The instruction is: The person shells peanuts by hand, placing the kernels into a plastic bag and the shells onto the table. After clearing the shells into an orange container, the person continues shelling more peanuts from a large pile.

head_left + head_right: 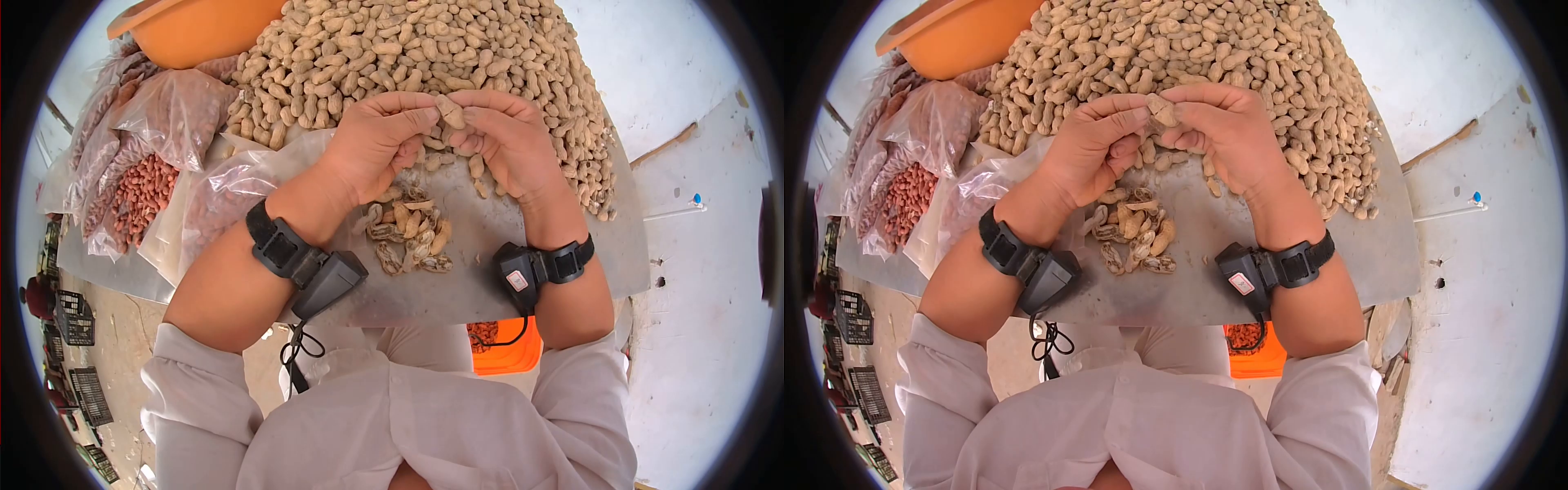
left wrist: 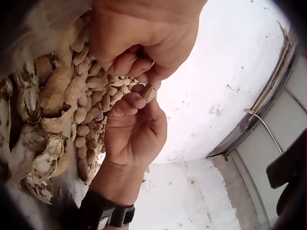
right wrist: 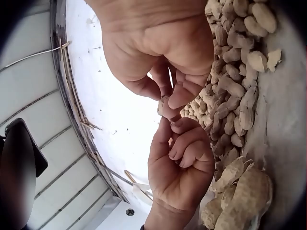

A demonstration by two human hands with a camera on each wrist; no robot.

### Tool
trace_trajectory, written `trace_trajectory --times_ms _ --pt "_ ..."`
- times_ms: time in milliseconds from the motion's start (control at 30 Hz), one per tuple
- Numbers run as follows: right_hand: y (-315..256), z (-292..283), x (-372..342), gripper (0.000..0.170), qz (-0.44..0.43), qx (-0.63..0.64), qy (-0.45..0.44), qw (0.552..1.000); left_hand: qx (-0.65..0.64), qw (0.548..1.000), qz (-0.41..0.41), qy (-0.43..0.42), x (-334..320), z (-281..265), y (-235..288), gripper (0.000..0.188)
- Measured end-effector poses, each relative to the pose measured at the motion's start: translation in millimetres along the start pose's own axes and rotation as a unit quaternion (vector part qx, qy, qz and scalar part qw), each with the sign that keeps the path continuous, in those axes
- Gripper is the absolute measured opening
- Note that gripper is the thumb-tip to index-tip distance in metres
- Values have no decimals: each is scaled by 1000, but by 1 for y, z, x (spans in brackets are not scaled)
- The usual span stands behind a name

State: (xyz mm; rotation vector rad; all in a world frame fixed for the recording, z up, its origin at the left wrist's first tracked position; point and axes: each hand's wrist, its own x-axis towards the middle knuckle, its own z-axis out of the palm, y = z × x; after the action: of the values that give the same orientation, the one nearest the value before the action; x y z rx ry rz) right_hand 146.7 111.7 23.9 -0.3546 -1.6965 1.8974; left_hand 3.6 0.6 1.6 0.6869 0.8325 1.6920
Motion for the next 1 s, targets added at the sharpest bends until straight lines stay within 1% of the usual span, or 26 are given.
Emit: trace_trajectory --times_ms 67,133,267,367,467,567,667,867,967,1000 --pt "0 2 0 23 -17 -53 0 998 16 1000 19 16 0 1 -1 15" --pt "-3 7 -3 24 -39 -136 4 990 47 998 32 7 0 1 -2 16" --pt "-4 11 -5 20 -96 -272 18 957 78 995 51 16 0 0 -3 18" --pt "-3 11 -6 19 -109 -288 21 951 105 991 80 14 0 -1 -4 20" --pt "1 9 -5 18 -138 -323 29 936 175 979 98 25 0 0 -3 20" --pt "2 8 -5 16 -220 -389 35 894 207 972 111 24 -1 0 -3 19" --pt "-2 13 -6 13 -248 -420 36 872 255 956 142 22 -1 -1 -4 17" --pt "-2 17 -8 12 -273 -428 39 861 306 935 179 27 0 -3 -6 13" --pt "1 18 -8 11 -266 -415 47 869 311 931 188 37 -5 5 -2 12" --pt "2 18 -8 10 -216 -368 53 903 306 933 185 39 -4 4 -3 12"
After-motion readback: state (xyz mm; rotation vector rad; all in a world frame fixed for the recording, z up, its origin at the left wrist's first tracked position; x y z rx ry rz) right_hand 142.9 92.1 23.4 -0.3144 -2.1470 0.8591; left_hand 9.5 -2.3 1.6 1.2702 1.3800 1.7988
